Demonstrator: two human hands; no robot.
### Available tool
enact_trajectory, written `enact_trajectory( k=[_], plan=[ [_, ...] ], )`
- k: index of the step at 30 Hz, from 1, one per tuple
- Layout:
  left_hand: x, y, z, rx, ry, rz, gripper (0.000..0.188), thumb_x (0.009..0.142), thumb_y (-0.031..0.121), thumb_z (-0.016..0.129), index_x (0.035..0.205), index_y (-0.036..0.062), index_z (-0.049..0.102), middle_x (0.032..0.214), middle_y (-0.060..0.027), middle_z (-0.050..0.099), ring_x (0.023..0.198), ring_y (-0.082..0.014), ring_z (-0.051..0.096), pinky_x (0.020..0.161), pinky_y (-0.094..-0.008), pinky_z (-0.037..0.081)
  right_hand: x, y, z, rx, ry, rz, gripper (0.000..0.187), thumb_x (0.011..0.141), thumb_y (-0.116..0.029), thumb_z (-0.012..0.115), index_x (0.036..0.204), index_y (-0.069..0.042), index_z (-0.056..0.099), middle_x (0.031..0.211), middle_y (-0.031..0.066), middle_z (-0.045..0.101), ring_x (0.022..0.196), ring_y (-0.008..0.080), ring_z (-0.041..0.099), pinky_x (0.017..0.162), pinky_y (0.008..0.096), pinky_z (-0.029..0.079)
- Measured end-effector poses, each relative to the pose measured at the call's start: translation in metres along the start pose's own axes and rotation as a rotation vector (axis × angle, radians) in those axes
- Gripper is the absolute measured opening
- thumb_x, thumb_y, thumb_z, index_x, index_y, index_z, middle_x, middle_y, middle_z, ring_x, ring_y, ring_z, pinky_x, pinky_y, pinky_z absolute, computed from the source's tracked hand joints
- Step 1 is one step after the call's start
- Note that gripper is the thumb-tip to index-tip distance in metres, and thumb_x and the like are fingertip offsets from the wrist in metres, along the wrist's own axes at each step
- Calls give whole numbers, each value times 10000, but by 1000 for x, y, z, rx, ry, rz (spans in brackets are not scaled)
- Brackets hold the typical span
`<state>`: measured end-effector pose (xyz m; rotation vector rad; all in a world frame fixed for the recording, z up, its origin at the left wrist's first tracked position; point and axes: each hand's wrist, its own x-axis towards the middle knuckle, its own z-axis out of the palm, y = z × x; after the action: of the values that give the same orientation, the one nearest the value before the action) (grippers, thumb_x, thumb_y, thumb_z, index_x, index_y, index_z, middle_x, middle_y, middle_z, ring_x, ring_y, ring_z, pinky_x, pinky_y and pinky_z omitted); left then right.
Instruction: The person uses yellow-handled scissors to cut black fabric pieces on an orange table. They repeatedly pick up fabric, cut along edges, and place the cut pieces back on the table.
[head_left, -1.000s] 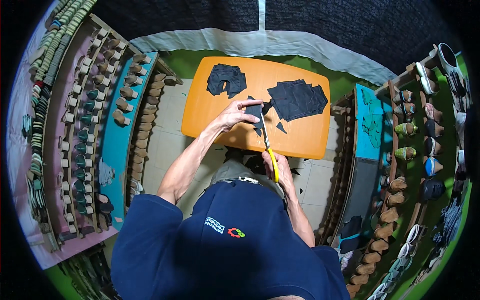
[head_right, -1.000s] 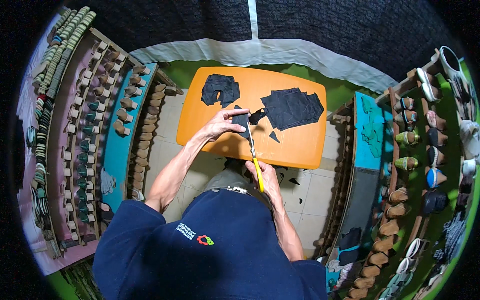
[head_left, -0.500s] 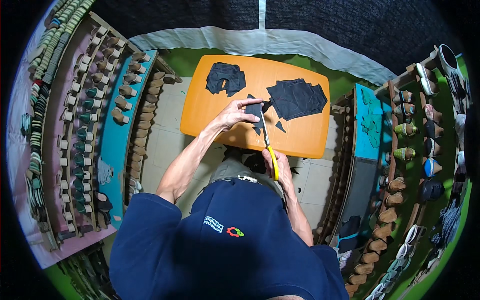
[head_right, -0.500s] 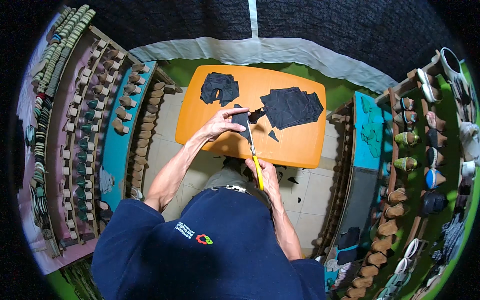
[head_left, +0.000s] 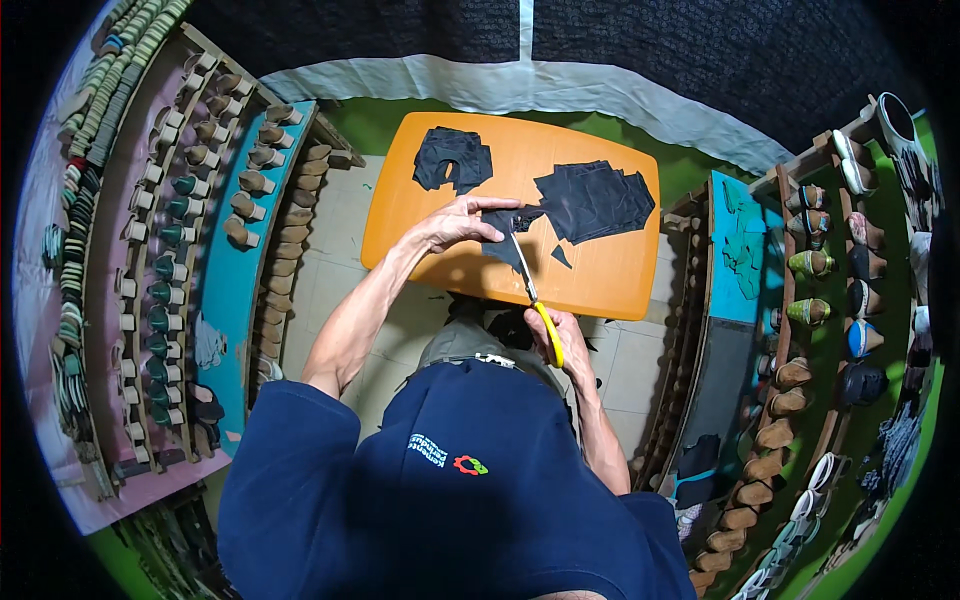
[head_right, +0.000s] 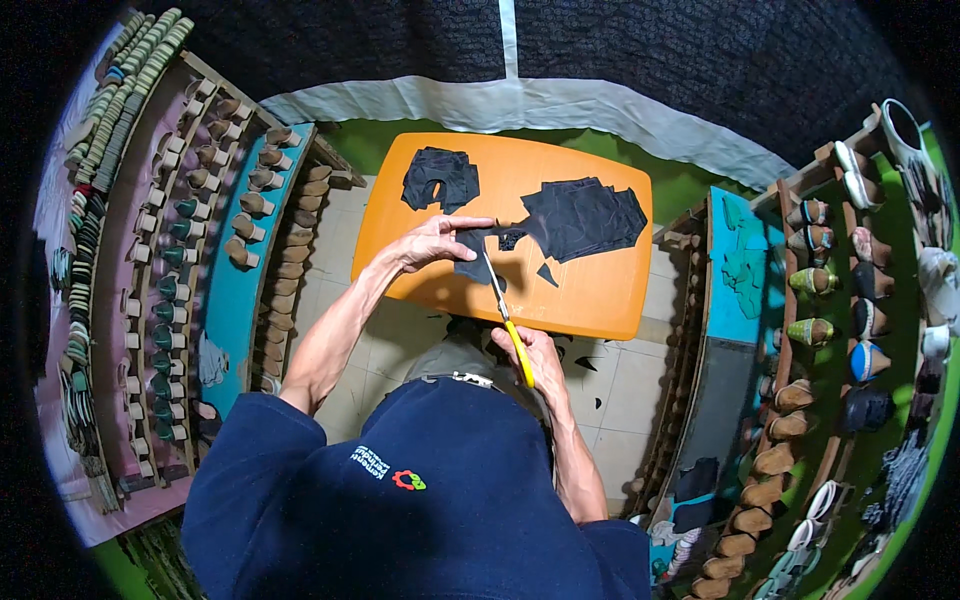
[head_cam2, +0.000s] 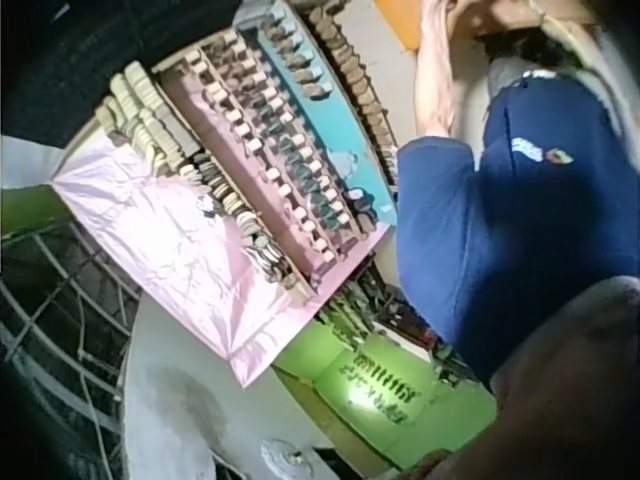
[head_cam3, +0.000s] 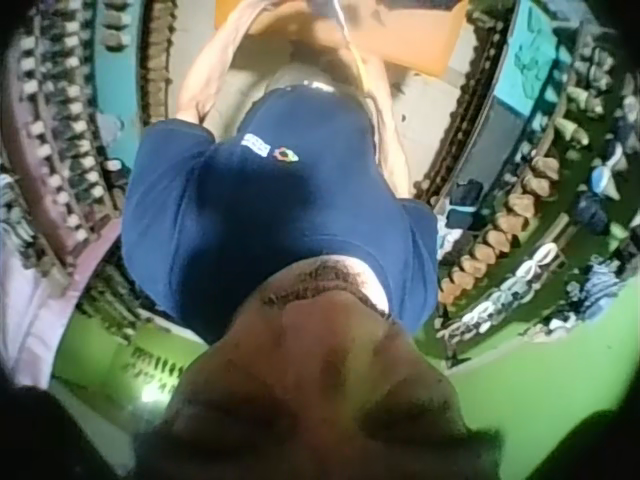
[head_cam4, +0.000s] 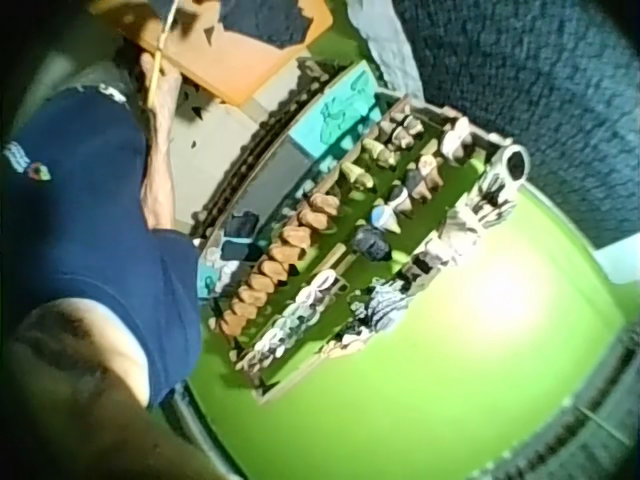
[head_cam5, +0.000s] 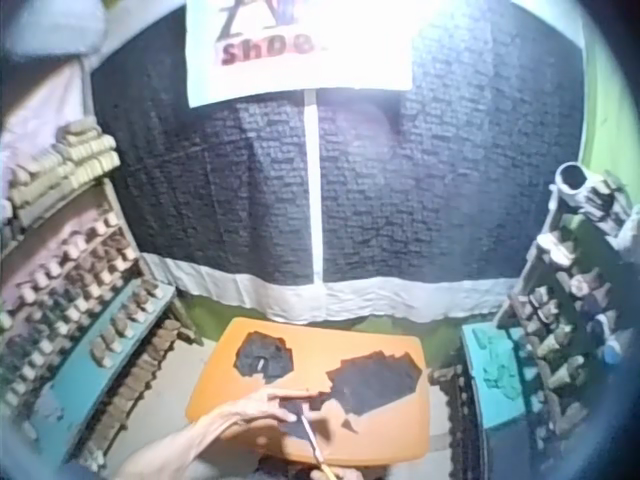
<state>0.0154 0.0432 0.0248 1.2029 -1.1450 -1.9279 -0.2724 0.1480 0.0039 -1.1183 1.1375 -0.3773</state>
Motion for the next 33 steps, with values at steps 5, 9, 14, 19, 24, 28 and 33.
enact_trajectory(
  k=[5,9,14,19,24,28,33],
  plan=[
    [-2,6,7,7,25,65,698,774,-35,756,1426,76,534,985,10,673,801,-33,591,759,-169,489,-1,-2,2,54,-21,26,496,897,-548,682,709,-109,549,538,-57,417,433,55,418,387,243,376],
    [-6,12,17,50,40,119,702,764,-25,773,1418,98,551,960,25,668,796,-32,571,748,-171,463,2,2,4,156,-74,32,473,923,-529,657,739,-110,537,548,-51,424,431,58,411,394,245,383],
    [-4,1,13,80,15,87,715,753,15,806,1416,107,557,890,56,651,757,-22,543,699,-165,437,3,-7,6,169,-119,-3,482,953,-539,604,748,-113,509,555,-42,432,434,67,412,399,257,383],
    [-8,5,16,117,37,84,719,758,7,803,1423,106,548,845,60,648,690,-11,502,625,-164,402,5,-3,7,162,-89,2,490,957,-549,589,735,-121,500,557,-46,433,434,65,403,398,252,367],
    [-7,2,21,-19,25,139,711,779,-12,783,1435,84,525,933,9,697,733,-22,568,665,-167,447,4,-4,5,194,-77,34,475,946,-533,619,721,-134,495,560,-52,430,432,58,397,394,247,358],
    [-6,1,22,-68,8,159,695,806,-19,755,1447,65,500,995,-44,718,832,-58,643,772,-188,512,2,-8,5,206,-60,22,462,940,-512,643,711,-140,493,556,-58,425,426,56,393,386,244,352],
    [-4,3,21,-69,42,120,623,834,-6,730,1420,58,530,1019,-55,719,869,-70,655,828,-201,525,1,-10,4,182,-40,23,459,941,-510,643,715,-139,495,552,-60,420,413,52,380,377,240,347]
  ],
)
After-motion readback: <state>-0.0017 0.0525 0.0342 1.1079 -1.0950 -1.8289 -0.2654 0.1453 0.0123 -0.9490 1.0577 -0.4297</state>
